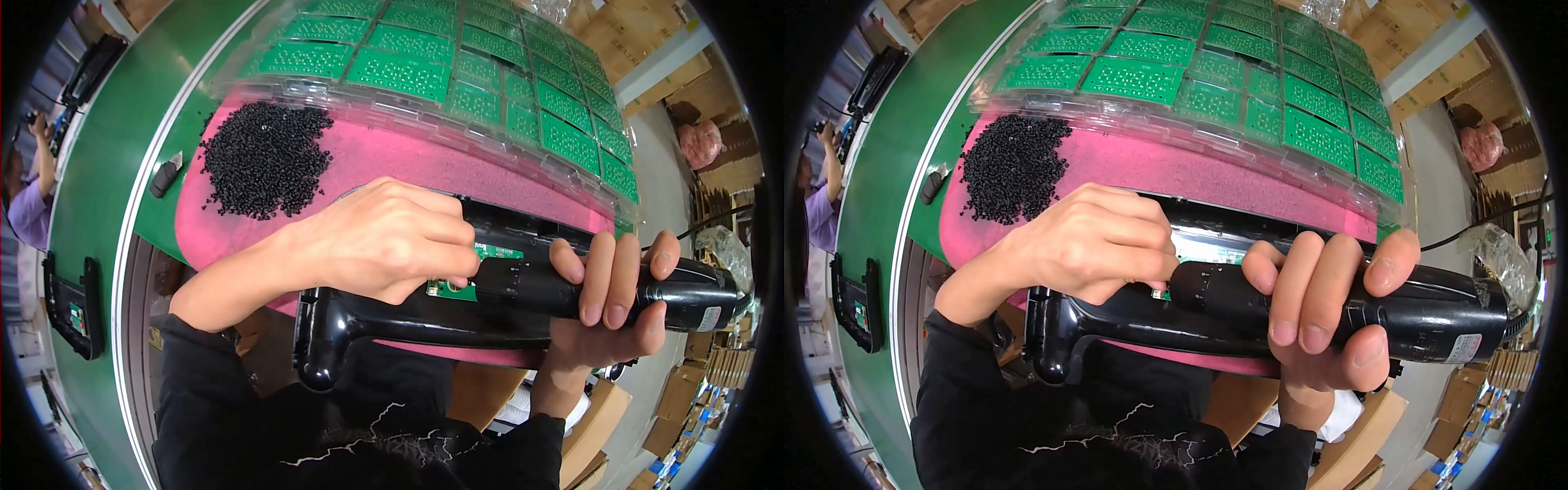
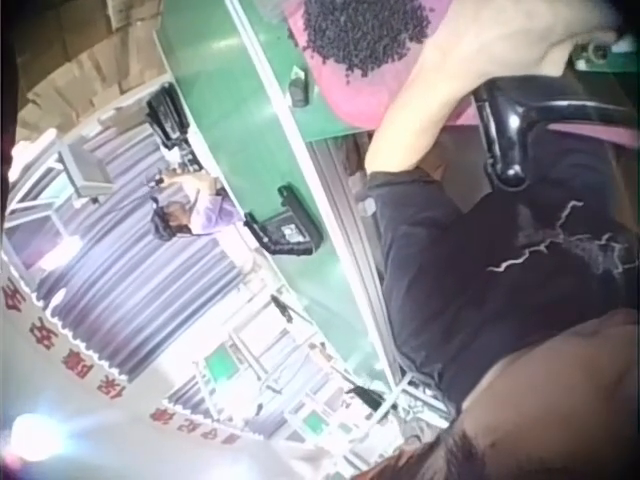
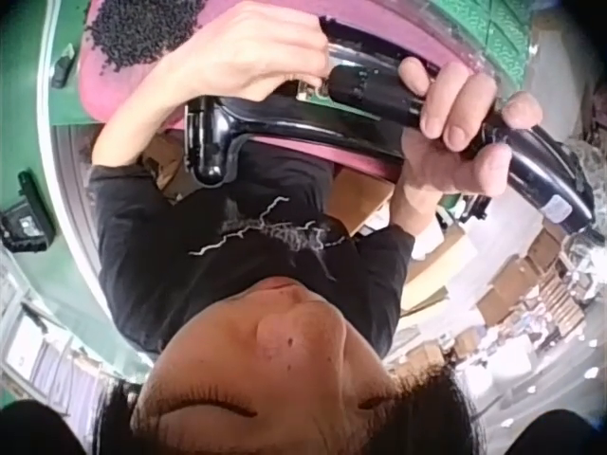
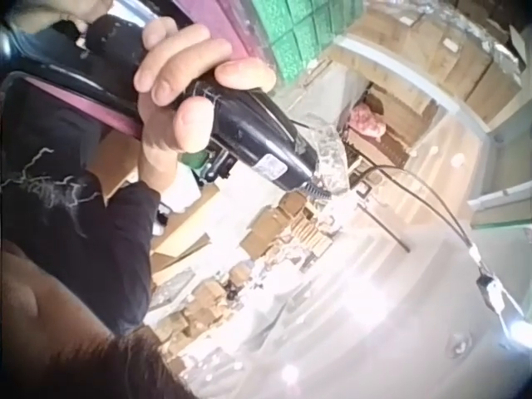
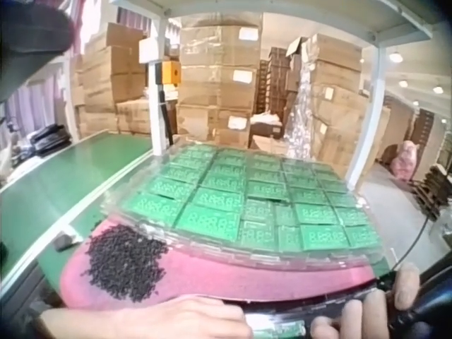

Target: Assemble electronic components by installing circuit boards into plastic housings and securing them with an electric screwdriver on a production line.

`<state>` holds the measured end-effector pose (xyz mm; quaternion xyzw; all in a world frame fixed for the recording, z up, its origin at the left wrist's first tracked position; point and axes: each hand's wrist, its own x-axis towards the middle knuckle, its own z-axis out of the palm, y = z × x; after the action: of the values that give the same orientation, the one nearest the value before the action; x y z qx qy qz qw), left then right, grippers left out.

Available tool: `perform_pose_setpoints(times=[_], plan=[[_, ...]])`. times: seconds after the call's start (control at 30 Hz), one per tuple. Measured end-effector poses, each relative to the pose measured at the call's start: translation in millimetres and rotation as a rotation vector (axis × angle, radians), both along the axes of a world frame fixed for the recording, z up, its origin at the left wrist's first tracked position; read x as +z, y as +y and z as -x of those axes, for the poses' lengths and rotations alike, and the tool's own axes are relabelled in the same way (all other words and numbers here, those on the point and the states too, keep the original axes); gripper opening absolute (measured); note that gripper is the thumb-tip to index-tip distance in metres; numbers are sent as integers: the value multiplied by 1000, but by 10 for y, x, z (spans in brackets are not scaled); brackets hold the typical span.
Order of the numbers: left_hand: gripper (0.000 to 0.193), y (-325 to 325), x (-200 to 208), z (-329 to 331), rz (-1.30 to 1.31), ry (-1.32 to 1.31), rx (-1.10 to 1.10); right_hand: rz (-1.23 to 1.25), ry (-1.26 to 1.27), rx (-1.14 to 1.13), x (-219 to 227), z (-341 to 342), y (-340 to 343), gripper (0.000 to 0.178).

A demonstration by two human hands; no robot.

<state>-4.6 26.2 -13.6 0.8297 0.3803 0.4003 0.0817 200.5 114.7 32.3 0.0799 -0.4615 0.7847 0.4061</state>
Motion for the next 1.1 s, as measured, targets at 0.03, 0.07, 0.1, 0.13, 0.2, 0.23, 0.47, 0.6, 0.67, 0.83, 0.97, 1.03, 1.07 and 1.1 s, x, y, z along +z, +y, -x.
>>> perform_pose_setpoints(times=[0.03, 0.07, 0.1, 0.13, 0.2, 0.23, 0.47, 0.6, 0.67, 0.83, 0.97, 1.03, 1.07, 1.1], plan=[[12, 8, -4, -2, -51, -89, 36, 2, -27, -24, 3, -13, -11, 26], [10, 18, 16, -8, -102, -178, 72, 4, -55, -47, -1, -26, -21, 26], [4, -14, 78, 18, -66, -311, 172, 6, -56, -47, -12, -36, -34, 26], [2, -34, 154, 66, -30, -359, 241, -22, -52, -77, -25, -35, -51, 26], [6, -40, 126, 81, 95, -365, 225, -55, -15, -145, -1, -21, -54, 25], [8, -28, 55, 54, 108, -263, 189, -41, 48, -190, 45, -16, -69, 25], [10, -18, -35, -75, 259, -45, 67, -20, 147, -239, 105, -108, -106, 26], [11, -67, -30, -51, 240, -19, 94, -139, 62, -216, 6, -96, -75, 33], [11, -53, -36, -63, 235, -8, 96, -169, 48, -219, 12, -110, -79, 34], [12, -35, -55, -72, 265, 19, 105, -123, 38, -226, 37, -64, -144, 29], [14, -39, -64, -55, 268, 26, 81, -124, 44, -217, 17, -60, -126, 30], [14, -39, -57, -54, 286, 31, 88, -158, 51, -216, 25, -71, -108, 30], [14, -34, -59, -53, 283, 24, 76, -163, 42, -226, 35, -94, -94, 30], [14, -29, -65, -50, 272, 54, 110, -167, 89, -260, 44, -128, -71, 29]])
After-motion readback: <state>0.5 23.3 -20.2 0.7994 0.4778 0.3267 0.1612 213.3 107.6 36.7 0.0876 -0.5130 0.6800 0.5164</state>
